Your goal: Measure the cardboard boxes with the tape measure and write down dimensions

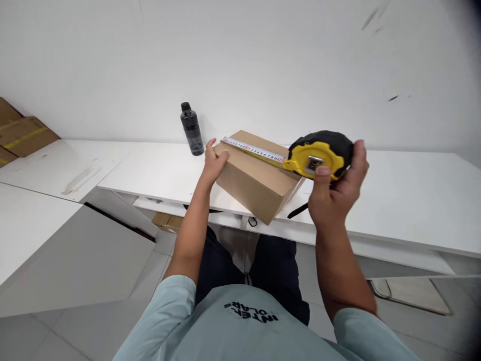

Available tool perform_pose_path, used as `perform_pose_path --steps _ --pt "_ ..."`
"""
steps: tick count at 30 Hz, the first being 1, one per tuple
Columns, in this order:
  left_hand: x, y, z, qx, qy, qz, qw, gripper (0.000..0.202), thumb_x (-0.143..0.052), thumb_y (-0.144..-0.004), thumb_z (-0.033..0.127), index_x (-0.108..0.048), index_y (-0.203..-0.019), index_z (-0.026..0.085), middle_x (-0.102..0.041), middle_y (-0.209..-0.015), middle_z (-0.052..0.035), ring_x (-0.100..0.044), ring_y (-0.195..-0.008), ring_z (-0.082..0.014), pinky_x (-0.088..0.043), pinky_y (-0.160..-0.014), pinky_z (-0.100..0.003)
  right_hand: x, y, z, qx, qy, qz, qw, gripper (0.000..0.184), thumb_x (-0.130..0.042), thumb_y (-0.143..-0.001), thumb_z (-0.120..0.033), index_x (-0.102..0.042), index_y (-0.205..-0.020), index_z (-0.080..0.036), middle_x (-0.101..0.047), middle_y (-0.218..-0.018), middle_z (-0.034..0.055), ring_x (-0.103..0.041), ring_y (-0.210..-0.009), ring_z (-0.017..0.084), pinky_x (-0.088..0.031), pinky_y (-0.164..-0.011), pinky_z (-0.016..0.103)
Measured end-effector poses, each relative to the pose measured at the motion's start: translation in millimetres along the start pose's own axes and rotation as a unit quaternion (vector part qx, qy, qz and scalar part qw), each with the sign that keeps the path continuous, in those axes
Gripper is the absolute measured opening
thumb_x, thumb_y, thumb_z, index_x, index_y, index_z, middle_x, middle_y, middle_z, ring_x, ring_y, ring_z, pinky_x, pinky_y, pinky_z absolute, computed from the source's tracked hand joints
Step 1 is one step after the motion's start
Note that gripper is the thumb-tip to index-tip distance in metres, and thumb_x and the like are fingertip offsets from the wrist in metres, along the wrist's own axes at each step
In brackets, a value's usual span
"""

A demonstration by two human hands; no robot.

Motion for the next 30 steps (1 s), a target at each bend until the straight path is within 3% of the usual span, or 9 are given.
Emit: perform_pose_path --steps 4,10,19,25,30 --pt "1.2 -0.7 8.7 0.013 -0.098 -0.064 0.993 0.069 -0.065 -0.098 0.035 -0.040 -0.162 0.032 -0.050 -0.153 -0.0105 -0.058 -0.136 -0.0292 -0.041 -0.122 -0.044 -23.5 3.7 0.2 0.041 -0.021 -0.025 0.999 0.074 -0.060 -0.098 -0.059 -0.044 -0.162 -0.027 -0.052 -0.145 0.0141 -0.049 -0.142 0.033 -0.040 -0.122 0.062" --pt "2.8 -4.9 19.4 0.002 -0.225 -0.151 0.963 0.064 -0.058 -0.100 0.050 -0.051 -0.161 0.033 -0.055 -0.137 -0.0113 -0.056 -0.139 -0.0342 -0.041 -0.121 -0.047 -15.0 13.7 -10.2 0.076 -0.005 -0.017 0.997 0.069 -0.059 -0.102 -0.048 -0.040 -0.165 -0.028 -0.051 -0.146 0.0149 -0.051 -0.140 0.031 -0.041 -0.121 0.061" --pt "2.0 -4.6 21.3 -0.025 -0.220 -0.145 0.964 0.050 -0.054 -0.102 0.047 -0.058 -0.152 0.041 -0.058 -0.128 -0.0070 -0.062 -0.126 -0.0303 -0.045 -0.117 -0.048 12.8 22.5 18.4 -0.053 -0.033 -0.009 0.998 0.079 -0.063 -0.098 -0.058 -0.040 -0.165 -0.023 -0.050 -0.150 0.0139 -0.051 -0.143 0.031 -0.039 -0.124 0.059" --pt "3.5 -4.1 24.9 -0.027 -0.242 -0.152 0.958 0.067 -0.049 -0.104 0.049 -0.032 -0.169 0.043 -0.059 -0.139 -0.0078 -0.061 -0.130 -0.0319 -0.045 -0.116 -0.049 14.8 18.9 7.4 -0.023 -0.019 -0.011 1.000 0.074 -0.064 -0.098 -0.054 -0.044 -0.163 -0.025 -0.052 -0.146 0.0126 -0.051 -0.142 0.031 -0.035 -0.126 0.059" --pt "3.7 -2.5 35.8 -0.013 -0.329 -0.181 0.927 0.068 -0.046 -0.102 0.056 -0.042 -0.167 0.037 -0.060 -0.146 -0.0104 -0.057 -0.139 -0.0358 -0.043 -0.118 -0.050 14.8 20.2 10.8 -0.043 -0.028 -0.010 0.999 0.076 -0.064 -0.098 -0.054 -0.043 -0.164 -0.023 -0.051 -0.146 0.0135 -0.051 -0.141 0.030 -0.038 -0.124 0.057"
Point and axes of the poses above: each hand's wrist, its own y-axis away from the middle knuckle, its own x-axis out of the back of the hand, z = x × y, the point moved 8 cm from there along -y, towards the middle knuckle
